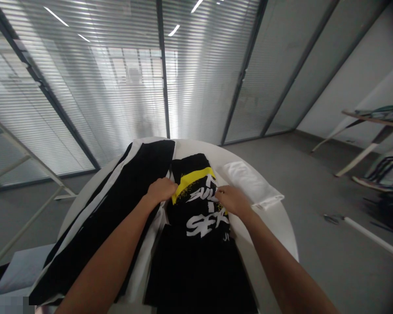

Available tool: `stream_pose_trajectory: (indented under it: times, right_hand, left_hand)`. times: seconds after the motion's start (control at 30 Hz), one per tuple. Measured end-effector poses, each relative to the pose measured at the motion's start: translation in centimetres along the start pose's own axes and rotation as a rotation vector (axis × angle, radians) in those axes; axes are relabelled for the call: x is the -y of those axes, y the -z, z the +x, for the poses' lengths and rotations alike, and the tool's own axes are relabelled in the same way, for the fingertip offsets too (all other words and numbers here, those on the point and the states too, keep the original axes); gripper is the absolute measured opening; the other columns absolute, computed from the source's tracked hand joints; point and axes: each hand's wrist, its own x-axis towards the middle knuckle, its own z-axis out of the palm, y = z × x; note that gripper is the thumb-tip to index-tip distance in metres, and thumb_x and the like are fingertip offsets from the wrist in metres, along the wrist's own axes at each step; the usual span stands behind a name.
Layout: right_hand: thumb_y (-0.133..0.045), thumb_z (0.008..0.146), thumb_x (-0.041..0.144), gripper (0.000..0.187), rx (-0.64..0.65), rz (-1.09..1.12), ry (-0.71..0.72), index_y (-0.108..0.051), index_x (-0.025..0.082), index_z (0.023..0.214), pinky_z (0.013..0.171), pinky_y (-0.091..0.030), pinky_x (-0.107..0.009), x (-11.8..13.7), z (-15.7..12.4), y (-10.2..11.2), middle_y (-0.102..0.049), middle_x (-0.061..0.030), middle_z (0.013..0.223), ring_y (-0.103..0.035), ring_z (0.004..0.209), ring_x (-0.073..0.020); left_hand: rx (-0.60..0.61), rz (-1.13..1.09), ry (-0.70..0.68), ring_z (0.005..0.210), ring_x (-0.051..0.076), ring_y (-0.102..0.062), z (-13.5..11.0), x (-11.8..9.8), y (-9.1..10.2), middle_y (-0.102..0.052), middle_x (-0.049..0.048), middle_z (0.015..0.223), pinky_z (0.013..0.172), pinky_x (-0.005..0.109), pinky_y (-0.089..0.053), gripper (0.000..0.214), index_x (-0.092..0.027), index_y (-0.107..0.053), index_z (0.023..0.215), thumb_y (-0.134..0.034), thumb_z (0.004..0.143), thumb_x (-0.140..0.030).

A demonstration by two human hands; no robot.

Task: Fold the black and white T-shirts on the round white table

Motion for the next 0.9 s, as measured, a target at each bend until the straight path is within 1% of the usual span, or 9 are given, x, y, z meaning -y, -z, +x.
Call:
stream_pose_trajectory:
  times: [0.1,0.17,0.37,0.43,0.53,0.6,0.67,0.8,0.9]
  right_hand:
    - [-0.046,0.087,0.036,0.038,-0.145,0.032,-0.112,-0.063,0.019,0.117,0.082,-0.043,-0.035,-0.1,0.2,-0.7,-0.068,-0.0126,0.108,-0.062,0.100,-0.0281]
    - [-0.046,0.087,0.037,0.046,-0.162,0.027,-0.102,-0.056,0.016,0.128,0.085,-0.043,-0.037,-0.3,0.4,-1.2,-0.066,-0.0156,0.113,-0.062,0.103,-0.0293]
    - [-0.049,0.085,0.025,0.054,-0.093,0.023,0.097,-0.048,0.021,0.139,0.090,-0.042,-0.032,-0.9,0.8,-2.2,-0.063,-0.0121,0.120,-0.060,0.108,-0.0241]
    - [-0.051,0.083,0.023,0.048,-0.076,0.008,0.096,-0.057,0.022,0.131,0.089,-0.043,-0.031,-1.0,0.8,-2.0,-0.065,-0.0102,0.117,-0.061,0.106,-0.0233]
    - [-0.053,0.080,0.020,0.028,0.013,-0.033,0.136,-0.073,0.020,0.099,0.082,-0.045,-0.030,-0.9,0.6,-1.3,-0.071,-0.0090,0.101,-0.064,0.097,-0.0240]
    - [-0.055,0.078,0.019,0.020,0.102,-0.042,0.212,-0.075,0.020,0.080,0.078,-0.045,-0.028,-0.9,0.3,-0.7,-0.073,-0.0086,0.090,-0.065,0.092,-0.0241]
    - [-0.054,0.080,0.022,0.022,0.109,-0.027,0.209,-0.075,0.020,0.076,0.076,-0.045,-0.028,-0.8,0.1,-0.3,-0.073,-0.0081,0.087,-0.066,0.091,-0.0240]
    - [-0.044,0.089,0.032,0.034,-0.113,0.014,-0.003,-0.071,0.020,0.105,0.083,-0.044,-0.032,-0.7,0.4,-0.5,-0.071,-0.0102,0.102,-0.063,0.098,-0.0243]
    - [-0.047,0.089,0.029,0.040,-0.169,0.022,-0.003,-0.059,0.016,0.125,0.092,-0.041,-0.033,-0.8,0.9,-1.2,-0.066,-0.0131,0.115,-0.058,0.110,-0.0254]
  left_hand:
    - [-0.091,0.125,0.098,0.101,0.036,-0.065,-0.3,-0.6,-0.6,-0.068,0.0196,0.109,0.083,0.043,-0.047,0.047,-0.015,-0.066,0.106,-0.042,0.087,-0.051]
    - [-0.088,0.132,0.065,0.101,0.036,-0.065,-0.5,-0.9,-0.9,-0.068,0.0186,0.110,0.083,0.044,-0.047,0.051,-0.017,-0.063,0.112,-0.039,0.088,-0.055]
    - [0.005,0.174,-0.020,0.097,0.031,-0.066,-0.3,-0.6,-0.9,-0.070,0.0134,0.107,0.076,0.035,-0.047,0.033,-0.022,-0.067,0.104,-0.047,0.083,-0.037]
    - [0.027,0.186,-0.036,0.091,0.028,-0.067,-0.2,-0.4,-0.6,-0.071,0.0122,0.103,0.070,0.032,-0.046,0.029,-0.021,-0.068,0.099,-0.050,0.079,-0.032]
    - [0.156,0.135,-0.117,0.080,0.023,-0.067,-0.4,-0.5,0.0,-0.072,0.0091,0.087,0.063,0.027,-0.044,0.023,-0.018,-0.070,0.079,-0.050,0.077,-0.030]
    - [0.231,0.087,-0.114,0.076,0.022,-0.067,-0.5,-0.7,0.4,-0.072,0.0080,0.079,0.062,0.026,-0.044,0.025,-0.018,-0.068,0.069,-0.050,0.079,-0.032]
    - [0.220,0.069,-0.049,0.081,0.023,-0.068,-0.5,-0.9,0.5,-0.073,0.0092,0.082,0.065,0.026,-0.045,0.030,-0.018,-0.070,0.072,-0.050,0.081,-0.039]
    - [0.085,0.082,0.089,0.094,0.030,-0.067,-0.2,-1.0,-0.4,-0.072,0.0155,0.101,0.072,0.031,-0.047,0.051,-0.016,-0.070,0.092,-0.040,0.086,-0.057]
    - [-0.001,0.053,0.115,0.097,0.031,-0.067,0.1,-0.8,-1.2,-0.071,0.0160,0.106,0.073,0.031,-0.046,0.052,-0.017,-0.068,0.098,-0.047,0.082,-0.061]
